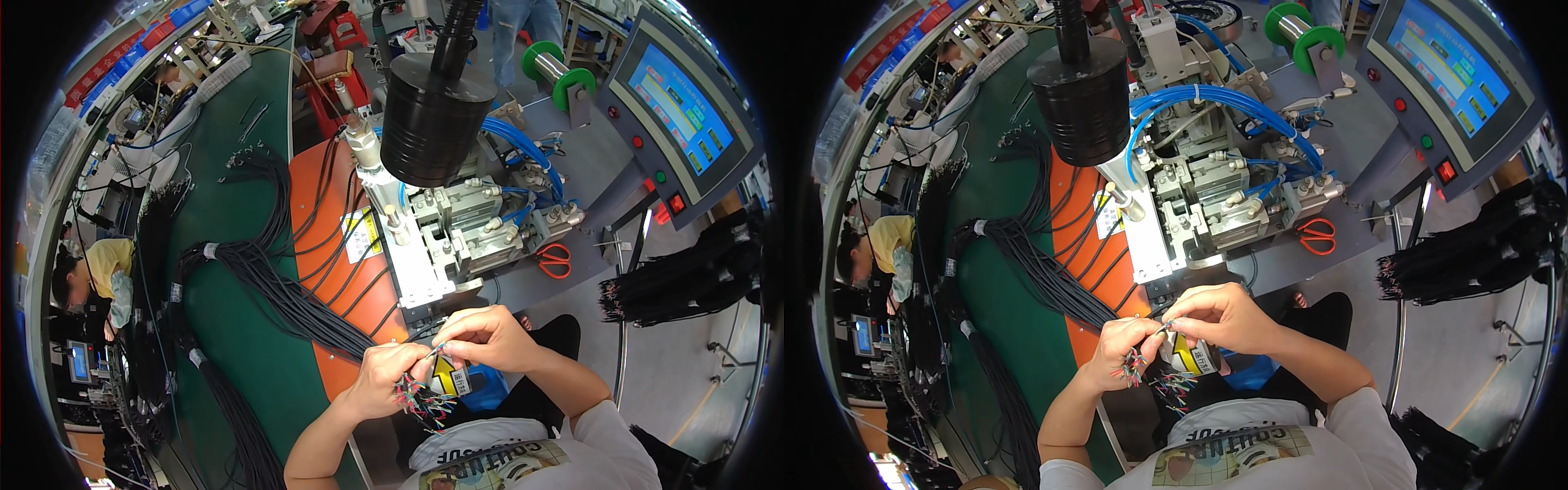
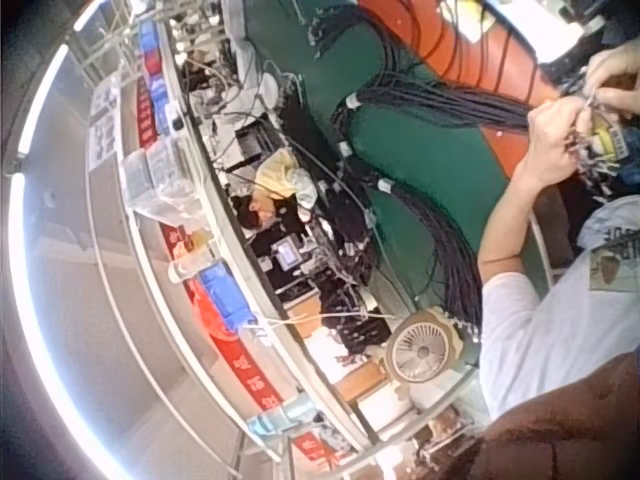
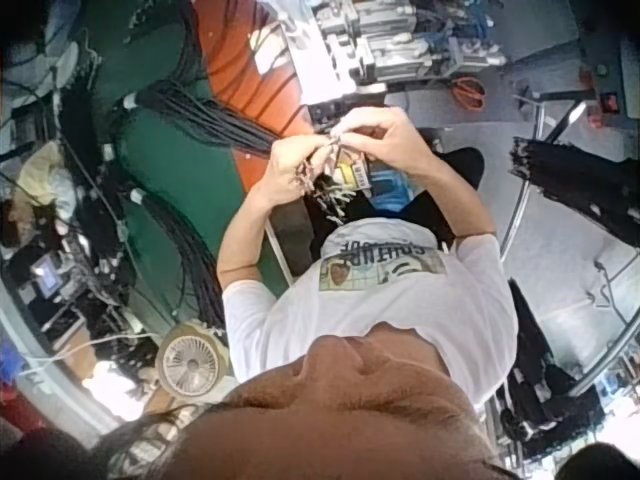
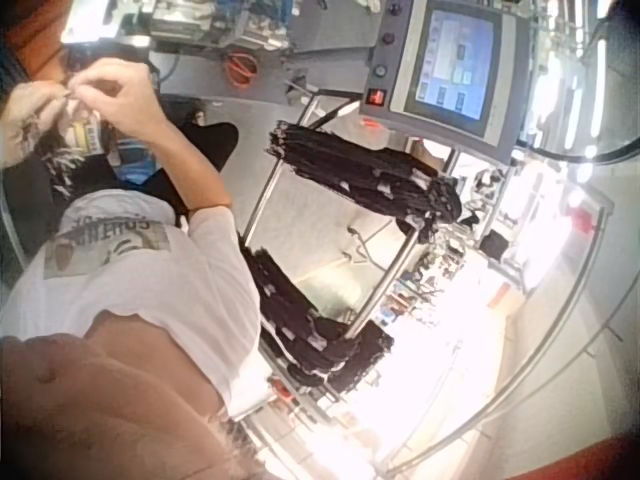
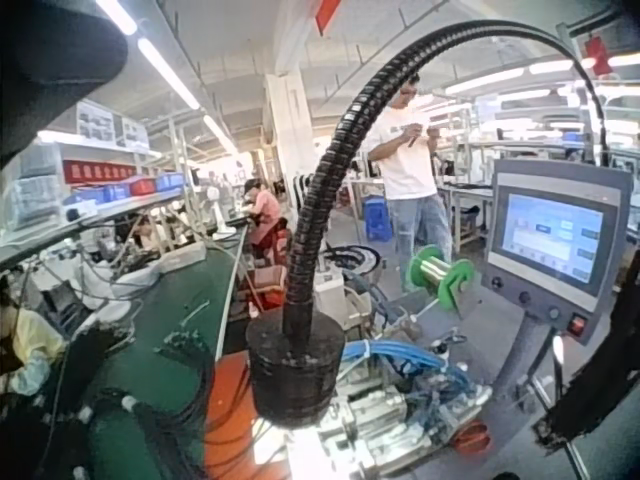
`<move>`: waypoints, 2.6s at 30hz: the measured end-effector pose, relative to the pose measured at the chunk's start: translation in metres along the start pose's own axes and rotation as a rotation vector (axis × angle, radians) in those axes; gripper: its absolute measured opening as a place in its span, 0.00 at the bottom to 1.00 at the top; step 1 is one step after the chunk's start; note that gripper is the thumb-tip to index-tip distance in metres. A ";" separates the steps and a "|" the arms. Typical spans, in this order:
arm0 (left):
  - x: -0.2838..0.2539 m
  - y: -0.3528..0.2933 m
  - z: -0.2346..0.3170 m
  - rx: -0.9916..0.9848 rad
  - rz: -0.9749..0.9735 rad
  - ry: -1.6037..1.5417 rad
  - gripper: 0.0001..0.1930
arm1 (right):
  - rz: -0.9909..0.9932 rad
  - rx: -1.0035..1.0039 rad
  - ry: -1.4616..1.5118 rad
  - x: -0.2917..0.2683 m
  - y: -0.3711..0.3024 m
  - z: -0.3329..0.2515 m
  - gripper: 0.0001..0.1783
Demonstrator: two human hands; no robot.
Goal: The person separates individual wires from a cable bundle and feeds them one by one into a processing machine by hand.
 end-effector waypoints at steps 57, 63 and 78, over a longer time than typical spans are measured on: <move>0.002 -0.016 -0.010 -0.207 0.107 -0.065 0.13 | -0.002 -0.689 -0.530 0.028 -0.038 0.049 0.07; 0.004 -0.006 -0.002 -0.102 0.258 0.055 0.10 | 0.251 -0.193 0.170 0.021 -0.014 0.028 0.13; 0.009 -0.003 0.005 -0.163 0.200 0.144 0.10 | 0.218 -0.327 -0.211 0.011 -0.003 0.022 0.07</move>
Point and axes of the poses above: each hand's wrist, its own y-axis towards the middle knuckle, its own x-axis out of the palm, z = x × y, the point moved 2 cm from there along y, towards the middle knuckle, and after that the axes turned 12 degrees about y, right-handed, at the moved point
